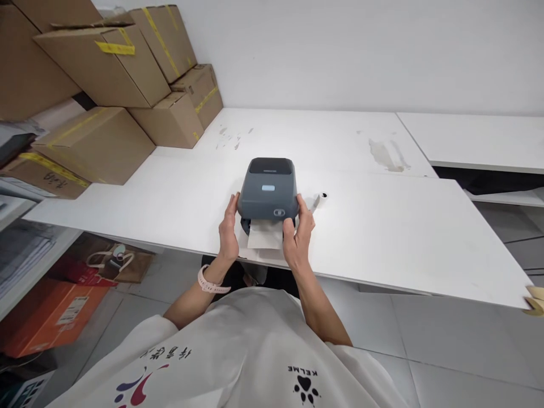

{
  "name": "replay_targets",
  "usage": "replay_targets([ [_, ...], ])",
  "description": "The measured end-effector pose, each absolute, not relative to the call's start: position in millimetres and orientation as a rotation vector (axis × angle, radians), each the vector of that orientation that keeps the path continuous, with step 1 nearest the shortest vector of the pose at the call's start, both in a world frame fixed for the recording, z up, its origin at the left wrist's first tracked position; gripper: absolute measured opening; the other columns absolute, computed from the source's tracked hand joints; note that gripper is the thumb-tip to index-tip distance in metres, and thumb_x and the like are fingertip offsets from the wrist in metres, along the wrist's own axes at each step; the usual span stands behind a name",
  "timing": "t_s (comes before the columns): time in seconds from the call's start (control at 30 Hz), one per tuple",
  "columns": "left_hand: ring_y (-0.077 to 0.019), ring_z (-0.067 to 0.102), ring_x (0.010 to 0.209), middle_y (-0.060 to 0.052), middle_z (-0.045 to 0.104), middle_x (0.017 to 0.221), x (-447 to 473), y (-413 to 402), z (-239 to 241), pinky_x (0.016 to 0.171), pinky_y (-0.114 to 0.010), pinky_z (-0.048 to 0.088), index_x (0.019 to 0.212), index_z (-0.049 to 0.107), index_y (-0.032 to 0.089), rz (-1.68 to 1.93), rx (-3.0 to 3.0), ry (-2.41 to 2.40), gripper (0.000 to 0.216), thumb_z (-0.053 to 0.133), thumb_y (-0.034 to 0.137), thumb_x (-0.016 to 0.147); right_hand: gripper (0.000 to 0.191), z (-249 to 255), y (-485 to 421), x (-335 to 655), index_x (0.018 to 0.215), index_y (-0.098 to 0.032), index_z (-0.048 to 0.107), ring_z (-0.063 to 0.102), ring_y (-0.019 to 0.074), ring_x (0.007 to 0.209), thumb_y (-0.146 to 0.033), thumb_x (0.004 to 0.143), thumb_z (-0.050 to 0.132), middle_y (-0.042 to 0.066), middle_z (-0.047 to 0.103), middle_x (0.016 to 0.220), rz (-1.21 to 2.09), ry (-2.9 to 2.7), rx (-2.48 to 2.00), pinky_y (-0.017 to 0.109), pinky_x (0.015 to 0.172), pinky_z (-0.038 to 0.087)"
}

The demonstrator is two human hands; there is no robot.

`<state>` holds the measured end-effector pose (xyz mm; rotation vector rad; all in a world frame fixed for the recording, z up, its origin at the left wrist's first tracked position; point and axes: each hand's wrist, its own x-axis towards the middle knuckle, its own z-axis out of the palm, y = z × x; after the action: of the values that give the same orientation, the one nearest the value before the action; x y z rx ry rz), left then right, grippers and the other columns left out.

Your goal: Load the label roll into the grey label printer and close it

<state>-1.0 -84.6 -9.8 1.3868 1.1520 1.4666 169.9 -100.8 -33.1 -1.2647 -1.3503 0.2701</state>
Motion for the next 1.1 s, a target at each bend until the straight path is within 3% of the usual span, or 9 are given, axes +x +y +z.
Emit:
replay_targets([
  [0.17, -0.03, 0.042, 0.152, -0.005, 0.054, 0.158, -9.6, -12.2, 14.4, 0.127, -0.046, 0.032, 0.145, 0.058, 0.029, 1.469, 1.469, 1.135, 0.055, 0.06, 0.048, 0.094, 0.06, 16.8, -38.9, 183.4, 0.161, -0.034, 0.029, 0.039, 0.0338, 0.151, -0.058, 0.105, 0.031, 0.013, 0.044, 0.161, -0.005, -1.452, -1.242, 0.065, 0.121, 0.03],
  [0.27, -0.0359, 0.035, 0.155, -0.009, 0.046, 0.163, -6.4, 23.3, 3.9, 0.127, -0.053, 0.03, 0.153, 0.048, 0.026, 1.23, 1.496, 1.257, 0.076, 0.071, 0.027, 0.08, 0.064, 40.4, 12.8, 190.8, 0.16, -0.033, 0.028, 0.038, 0.0364, 0.151, -0.063, 0.104, 0.032, 0.014, 0.042, 0.16, -0.108, -1.469, -1.179, 0.069, 0.12, 0.028],
  [0.47, -0.0375, 0.046, 0.148, -0.017, 0.045, 0.162, 4.6, 33.3, -25.1, 0.122, -0.052, 0.038, 0.162, 0.028, 0.015, 1.03, 1.298, 1.243, 0.107, 0.065, 0.008, 0.062, 0.068, 65.3, 85.0, 203.4, 0.158, -0.029, 0.031, 0.036, 0.0384, 0.151, -0.067, 0.102, 0.034, 0.017, 0.044, 0.158, -0.08, -1.49, -1.185, 0.071, 0.118, 0.028],
  [0.57, -0.0351, 0.047, 0.148, -0.016, 0.047, 0.161, 6.5, 28.1, -24.4, 0.121, -0.046, 0.041, 0.158, 0.037, 0.013, 1.084, 1.223, 1.236, 0.1, 0.063, 0.008, 0.061, 0.063, 73.4, 78.4, 199.3, 0.154, -0.028, 0.04, 0.034, 0.0382, 0.153, -0.062, 0.101, 0.042, 0.016, 0.043, 0.159, -0.199, -1.537, -1.181, 0.067, 0.119, 0.029],
  [0.63, -0.0331, 0.052, 0.142, -0.014, 0.055, 0.155, 7.2, 26.0, -21.1, 0.117, -0.042, 0.045, 0.153, 0.045, 0.014, 1.11, 1.232, 1.222, 0.094, 0.06, 0.008, 0.06, 0.05, 74.9, 63.1, 192.9, 0.141, -0.025, 0.056, 0.046, 0.0368, 0.144, -0.055, 0.103, 0.043, 0.015, 0.057, 0.148, -0.204, -1.683, -1.173, 0.062, 0.117, 0.034],
  [0.73, -0.0295, 0.064, 0.122, -0.009, 0.07, 0.132, 7.9, 25.8, -18.3, 0.105, -0.04, 0.051, 0.14, 0.058, 0.017, 1.127, 1.269, 1.203, 0.082, 0.056, 0.006, 0.059, 0.035, 68.8, 44.0, 183.3, 0.113, -0.022, 0.071, 0.065, 0.0325, 0.119, -0.046, 0.102, 0.048, 0.012, 0.074, 0.12, 0.032, -2.103, -1.282, 0.05, 0.104, 0.049],
  [0.87, -0.0253, 0.067, 0.099, -0.004, 0.075, 0.106, 8.0, 29.7, -22.0, 0.094, -0.038, 0.054, 0.126, 0.068, 0.019, 1.128, 1.282, 1.238, 0.073, 0.053, 0.006, 0.055, 0.057, 54.4, 46.1, 173.2, 0.137, -0.019, 0.06, 0.065, 0.039, 0.122, -0.048, 0.089, 0.067, 0.016, 0.069, 0.135, 0.372, -2.623, -1.591, 0.05, 0.097, 0.052],
  [0.97, -0.0257, 0.066, 0.104, -0.004, 0.074, 0.109, 8.4, 32.6, -25.0, 0.099, -0.038, 0.052, 0.128, 0.067, 0.018, 1.137, 1.256, 1.272, 0.078, 0.052, 0.005, 0.053, 0.076, 51.3, 58.1, 169.3, 0.146, -0.02, 0.053, 0.064, 0.0421, 0.123, -0.049, 0.079, 0.076, 0.018, 0.069, 0.134, 0.453, -2.784, -1.661, 0.052, 0.099, 0.05],
  [1.1, -0.0276, 0.064, 0.116, -0.005, 0.075, 0.116, 8.5, 32.2, -24.4, 0.106, -0.037, 0.048, 0.131, 0.066, 0.016, 1.147, 1.244, 1.26, 0.08, 0.053, 0.005, 0.053, 0.072, 63.7, 64.6, 188.8, 0.138, -0.025, 0.059, 0.068, 0.0338, 0.117, -0.046, 0.072, 0.08, 0.01, 0.071, 0.132, 0.772, -2.761, -1.409, 0.042, 0.095, 0.054],
])
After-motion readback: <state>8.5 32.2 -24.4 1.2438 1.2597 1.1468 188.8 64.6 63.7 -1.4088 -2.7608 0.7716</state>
